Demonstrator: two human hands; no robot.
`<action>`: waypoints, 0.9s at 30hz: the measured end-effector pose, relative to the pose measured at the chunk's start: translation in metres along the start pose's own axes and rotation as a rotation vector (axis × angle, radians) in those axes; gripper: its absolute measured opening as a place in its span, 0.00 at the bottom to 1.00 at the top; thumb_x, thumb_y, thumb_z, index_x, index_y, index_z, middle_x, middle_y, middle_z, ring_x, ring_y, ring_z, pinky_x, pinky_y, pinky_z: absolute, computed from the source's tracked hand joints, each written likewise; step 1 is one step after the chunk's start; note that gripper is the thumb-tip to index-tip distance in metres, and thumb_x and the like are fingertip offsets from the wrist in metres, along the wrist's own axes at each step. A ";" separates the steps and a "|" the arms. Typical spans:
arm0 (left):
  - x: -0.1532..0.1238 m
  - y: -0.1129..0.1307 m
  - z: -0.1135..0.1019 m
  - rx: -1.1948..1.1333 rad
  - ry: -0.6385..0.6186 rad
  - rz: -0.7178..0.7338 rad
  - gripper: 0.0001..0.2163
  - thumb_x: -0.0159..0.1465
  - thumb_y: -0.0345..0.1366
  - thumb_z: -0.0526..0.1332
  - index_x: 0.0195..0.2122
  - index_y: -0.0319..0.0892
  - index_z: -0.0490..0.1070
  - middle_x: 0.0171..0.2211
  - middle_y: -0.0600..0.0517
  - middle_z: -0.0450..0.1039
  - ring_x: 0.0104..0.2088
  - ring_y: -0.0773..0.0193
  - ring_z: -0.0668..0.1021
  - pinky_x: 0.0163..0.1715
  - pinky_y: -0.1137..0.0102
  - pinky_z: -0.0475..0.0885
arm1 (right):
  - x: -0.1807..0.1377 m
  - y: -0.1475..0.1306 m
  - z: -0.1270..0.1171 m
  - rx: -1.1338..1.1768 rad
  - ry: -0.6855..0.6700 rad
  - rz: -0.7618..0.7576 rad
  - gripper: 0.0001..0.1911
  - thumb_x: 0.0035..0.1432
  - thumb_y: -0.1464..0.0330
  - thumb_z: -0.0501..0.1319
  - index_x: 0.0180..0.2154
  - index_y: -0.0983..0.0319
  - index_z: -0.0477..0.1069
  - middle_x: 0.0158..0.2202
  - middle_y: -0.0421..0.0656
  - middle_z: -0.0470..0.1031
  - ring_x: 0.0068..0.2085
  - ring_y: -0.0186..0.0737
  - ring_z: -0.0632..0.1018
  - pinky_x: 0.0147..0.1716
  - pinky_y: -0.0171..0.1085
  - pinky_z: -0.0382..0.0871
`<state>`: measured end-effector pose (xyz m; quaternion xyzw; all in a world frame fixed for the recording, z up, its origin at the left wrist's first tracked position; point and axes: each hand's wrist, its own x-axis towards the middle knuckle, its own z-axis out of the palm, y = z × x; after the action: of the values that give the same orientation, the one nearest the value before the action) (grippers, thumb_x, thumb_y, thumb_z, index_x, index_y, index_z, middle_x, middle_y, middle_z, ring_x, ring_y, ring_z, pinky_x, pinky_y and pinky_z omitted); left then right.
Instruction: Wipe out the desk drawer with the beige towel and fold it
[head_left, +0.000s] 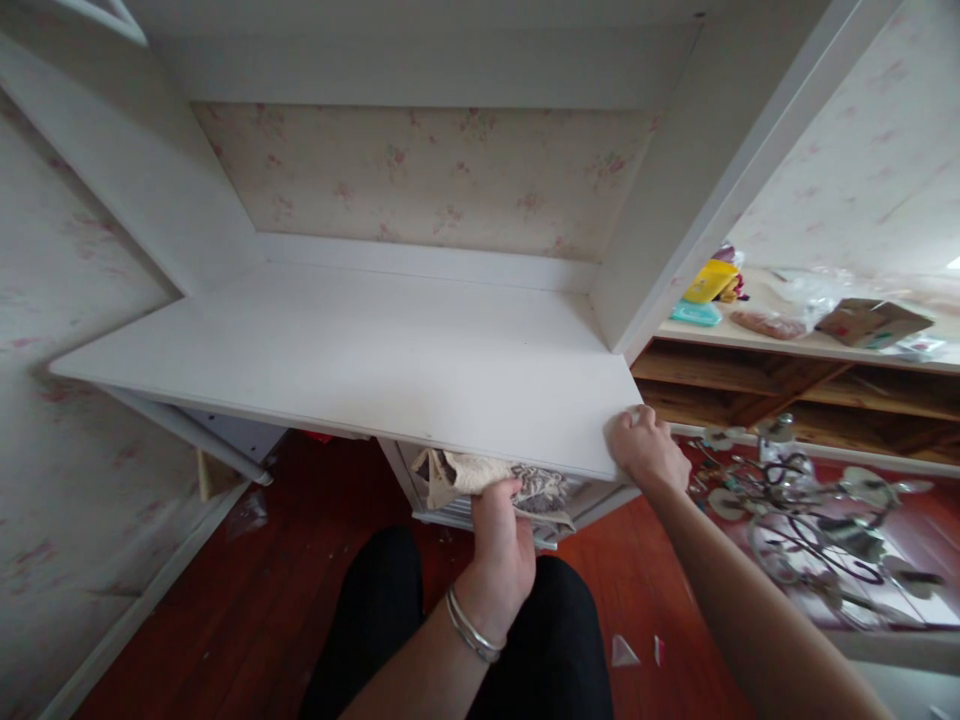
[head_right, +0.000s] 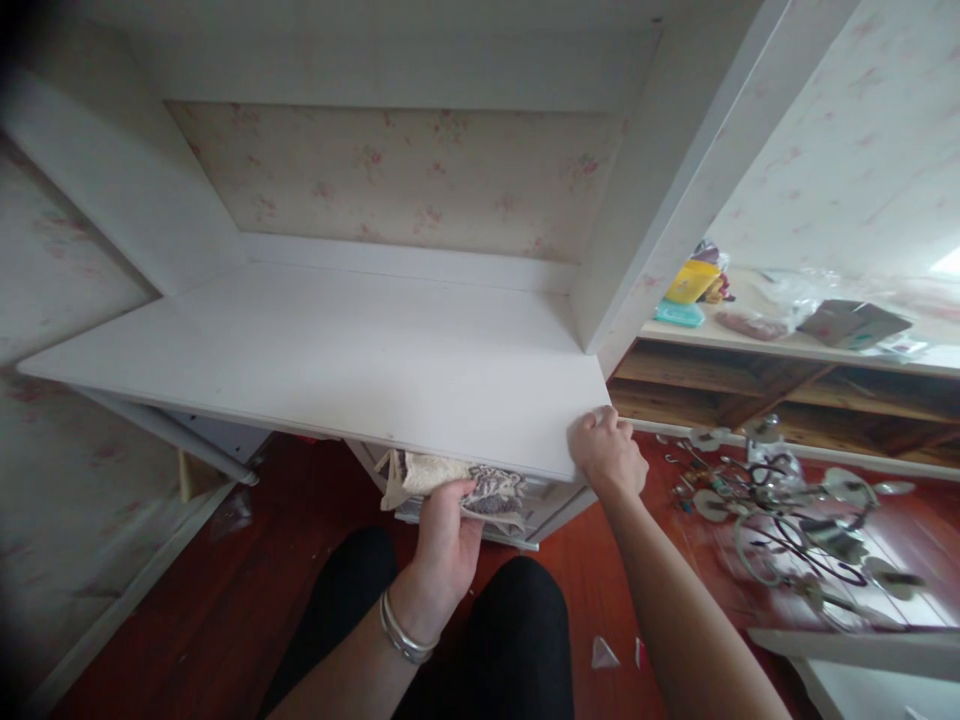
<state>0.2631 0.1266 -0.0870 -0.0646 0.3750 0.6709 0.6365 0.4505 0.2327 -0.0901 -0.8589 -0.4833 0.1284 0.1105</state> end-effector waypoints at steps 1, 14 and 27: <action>-0.002 -0.002 0.001 0.010 -0.014 0.008 0.20 0.54 0.20 0.58 0.45 0.45 0.71 0.40 0.52 0.78 0.45 0.58 0.80 0.48 0.66 0.74 | 0.000 0.000 0.000 0.000 0.001 0.002 0.32 0.67 0.54 0.37 0.65 0.60 0.57 0.57 0.60 0.66 0.54 0.64 0.73 0.50 0.60 0.65; 0.032 0.042 -0.043 0.093 0.126 0.106 0.13 0.54 0.19 0.60 0.38 0.40 0.73 0.33 0.51 0.78 0.36 0.59 0.81 0.40 0.67 0.78 | 0.001 0.001 0.000 0.016 -0.001 0.014 0.32 0.67 0.53 0.38 0.64 0.58 0.57 0.59 0.59 0.64 0.56 0.63 0.72 0.51 0.60 0.65; 0.064 0.100 -0.074 0.158 0.254 0.228 0.07 0.53 0.20 0.57 0.27 0.37 0.70 0.25 0.52 0.74 0.24 0.64 0.77 0.23 0.72 0.74 | -0.002 0.000 -0.002 0.006 0.006 0.014 0.33 0.66 0.53 0.37 0.65 0.59 0.57 0.58 0.59 0.65 0.55 0.66 0.72 0.50 0.60 0.65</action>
<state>0.1324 0.1436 -0.1340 -0.0556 0.5086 0.6936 0.5070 0.4496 0.2307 -0.0881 -0.8624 -0.4763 0.1280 0.1136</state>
